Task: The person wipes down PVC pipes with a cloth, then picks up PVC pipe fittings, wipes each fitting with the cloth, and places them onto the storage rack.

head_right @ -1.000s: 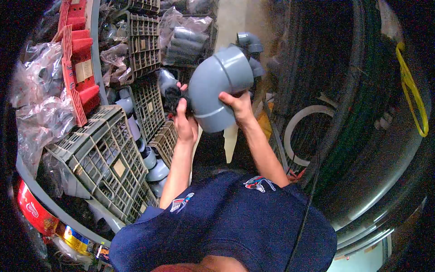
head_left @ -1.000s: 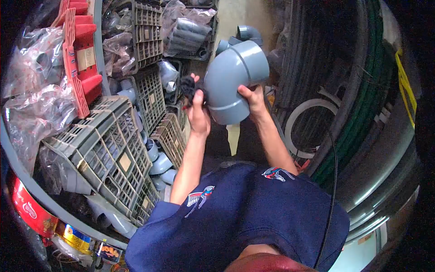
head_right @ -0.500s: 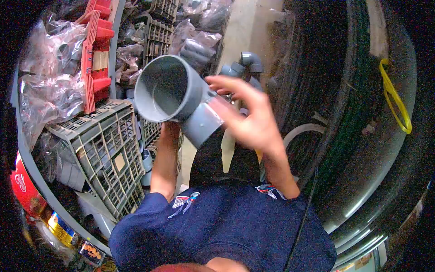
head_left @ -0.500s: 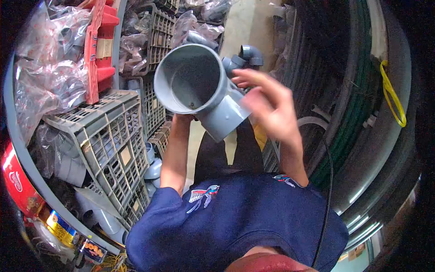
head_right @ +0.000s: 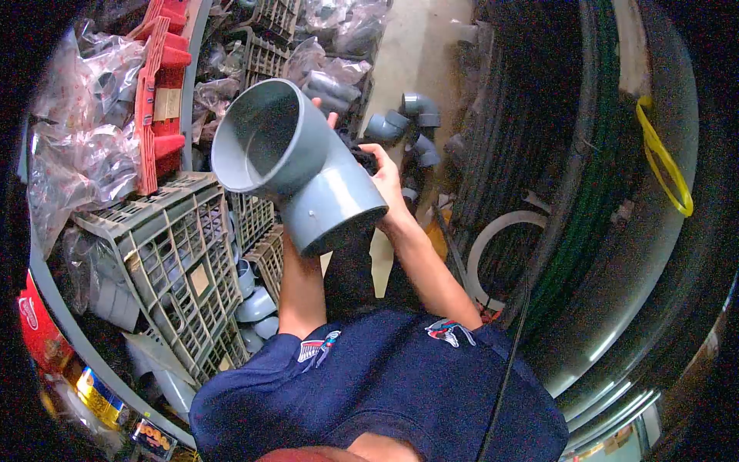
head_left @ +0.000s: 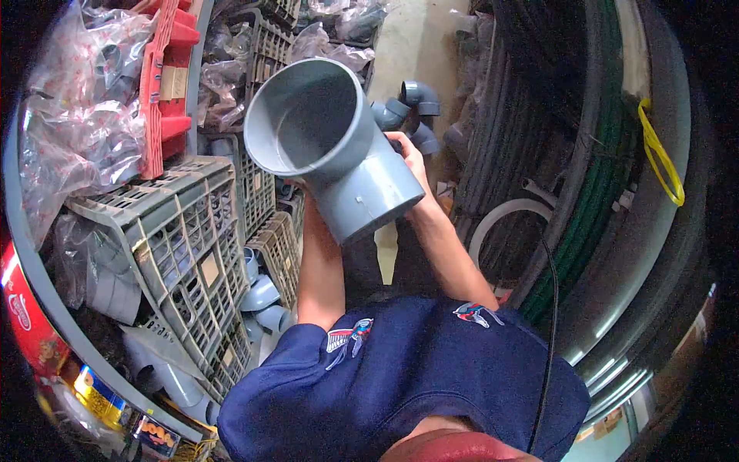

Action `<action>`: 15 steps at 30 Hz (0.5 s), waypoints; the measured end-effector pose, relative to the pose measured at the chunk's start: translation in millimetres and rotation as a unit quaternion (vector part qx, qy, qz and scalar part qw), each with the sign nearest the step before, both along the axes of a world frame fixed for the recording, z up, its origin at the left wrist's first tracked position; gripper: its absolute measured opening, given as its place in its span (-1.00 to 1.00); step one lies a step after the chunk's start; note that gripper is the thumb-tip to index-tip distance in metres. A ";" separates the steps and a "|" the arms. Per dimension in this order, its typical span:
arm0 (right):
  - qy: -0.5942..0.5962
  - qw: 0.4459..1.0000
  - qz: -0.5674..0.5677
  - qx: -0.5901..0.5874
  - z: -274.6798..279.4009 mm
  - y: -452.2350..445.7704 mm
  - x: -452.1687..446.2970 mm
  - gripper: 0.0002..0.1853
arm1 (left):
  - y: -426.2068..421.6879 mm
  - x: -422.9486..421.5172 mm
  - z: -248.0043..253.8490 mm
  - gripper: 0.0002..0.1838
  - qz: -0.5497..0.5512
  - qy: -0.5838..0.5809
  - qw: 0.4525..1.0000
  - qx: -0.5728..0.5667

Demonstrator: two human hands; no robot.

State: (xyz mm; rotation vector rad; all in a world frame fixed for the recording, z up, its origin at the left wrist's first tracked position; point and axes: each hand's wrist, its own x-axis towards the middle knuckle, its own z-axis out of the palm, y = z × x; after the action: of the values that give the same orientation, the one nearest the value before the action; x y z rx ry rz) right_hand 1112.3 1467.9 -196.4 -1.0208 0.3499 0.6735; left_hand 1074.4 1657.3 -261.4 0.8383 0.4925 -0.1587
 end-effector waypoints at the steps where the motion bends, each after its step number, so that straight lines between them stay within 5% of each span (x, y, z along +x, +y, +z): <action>1: -0.025 0.999 -0.033 0.004 5.2 4.9 -1.5 -0.66 | -1.2 -8.9 1.7 0.20 0.004 -0.007 1.000 -0.005; 2: -0.035 0.999 -0.040 -0.002 10.8 6.6 -1.8 -0.66 | -4.1 -20.7 4.4 0.20 0.008 -0.014 1.000 -0.011; 3: -0.043 0.998 -0.055 0.003 14.9 9.8 -2.6 -0.68 | -42.4 -115.7 57.5 0.20 0.011 -0.022 1.000 -0.017; 6: -0.050 0.996 -0.067 -0.018 29.6 12.3 2.6 -0.71 | 13.8 -47.5 3.3 0.19 0.024 -0.044 0.998 -0.035; 10: 0.013 0.998 -0.027 -0.061 24.3 4.2 7.7 -0.73 | 45.2 -65.3 -9.0 0.18 0.047 -0.066 0.995 -0.058; 12: -0.062 0.987 -0.111 -0.100 43.8 3.4 15.9 -0.74 | 60.6 -77.0 -12.0 0.18 0.058 -0.079 0.993 -0.068; 15: -0.062 0.995 -0.050 -0.053 56.6 -11.5 30.1 -0.70 | 62.4 -84.2 -22.8 0.17 0.079 -0.096 0.989 -0.082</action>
State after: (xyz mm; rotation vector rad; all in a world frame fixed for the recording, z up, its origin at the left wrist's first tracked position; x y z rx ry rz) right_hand 1142.4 1456.3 -139.8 -1.1337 0.3293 0.5030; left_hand 990.2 1719.6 -284.3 0.6420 0.3577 0.0280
